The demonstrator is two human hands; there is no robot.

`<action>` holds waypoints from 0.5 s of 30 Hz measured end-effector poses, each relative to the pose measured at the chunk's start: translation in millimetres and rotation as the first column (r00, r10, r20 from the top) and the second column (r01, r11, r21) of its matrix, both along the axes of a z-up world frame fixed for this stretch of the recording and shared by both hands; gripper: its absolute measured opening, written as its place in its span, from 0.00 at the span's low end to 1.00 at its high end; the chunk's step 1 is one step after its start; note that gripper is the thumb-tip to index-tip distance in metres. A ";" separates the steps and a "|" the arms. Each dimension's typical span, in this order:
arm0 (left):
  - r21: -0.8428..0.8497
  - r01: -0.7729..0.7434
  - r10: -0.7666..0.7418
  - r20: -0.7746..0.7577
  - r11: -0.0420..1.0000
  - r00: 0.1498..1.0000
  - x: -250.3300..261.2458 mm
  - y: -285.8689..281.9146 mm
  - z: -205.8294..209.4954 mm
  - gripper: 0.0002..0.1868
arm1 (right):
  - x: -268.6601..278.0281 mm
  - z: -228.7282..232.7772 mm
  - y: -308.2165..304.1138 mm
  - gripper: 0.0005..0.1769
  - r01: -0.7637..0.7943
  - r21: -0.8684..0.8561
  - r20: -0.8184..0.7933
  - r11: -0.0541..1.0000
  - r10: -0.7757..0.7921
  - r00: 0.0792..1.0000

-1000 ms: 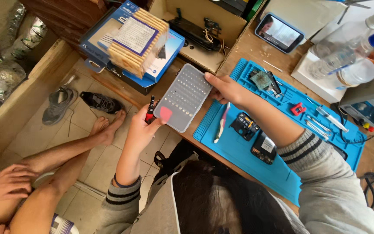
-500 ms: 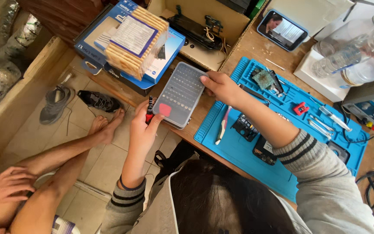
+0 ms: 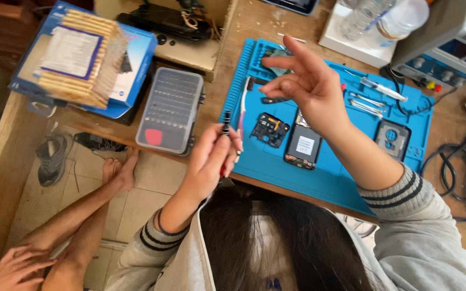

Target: The person disassembles a smartphone on a blue work mat, removing the motherboard and battery. They then open a screwdriver kit, select a bit, and attach it to the handle.

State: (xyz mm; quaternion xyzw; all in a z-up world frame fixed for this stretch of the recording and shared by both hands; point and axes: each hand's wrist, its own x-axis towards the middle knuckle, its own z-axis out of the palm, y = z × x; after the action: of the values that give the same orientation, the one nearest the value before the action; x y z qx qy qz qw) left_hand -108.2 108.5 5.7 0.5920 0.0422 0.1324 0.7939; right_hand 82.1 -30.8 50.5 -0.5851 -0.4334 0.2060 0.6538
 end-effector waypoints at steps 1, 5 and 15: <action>0.000 0.025 -0.025 -0.004 1.000 1.000 10.7 -10.9 -5.5 0.09 | -2.6 -1.3 -9.3 0.32 0.025 0.000 -0.004 1.000 -0.025 1.000; -0.038 0.283 -0.285 -0.130 0.958 0.950 48.5 -51.4 -22.1 0.13 | -10.5 -10.9 -42.4 0.35 0.171 0.208 -0.288 0.963 -0.107 0.952; -0.015 0.387 -0.387 -0.046 0.922 0.921 72.9 -83.2 -15.1 0.15 | -9.9 -20.2 -69.6 0.31 0.161 0.284 -0.474 0.945 -0.008 0.881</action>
State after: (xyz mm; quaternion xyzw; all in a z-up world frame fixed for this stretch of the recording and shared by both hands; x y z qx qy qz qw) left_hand -35.3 25.3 -9.4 0.5894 -0.0560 -0.0413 0.8049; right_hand 72.2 -100.4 30.3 -0.4251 -0.2643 0.2397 0.8319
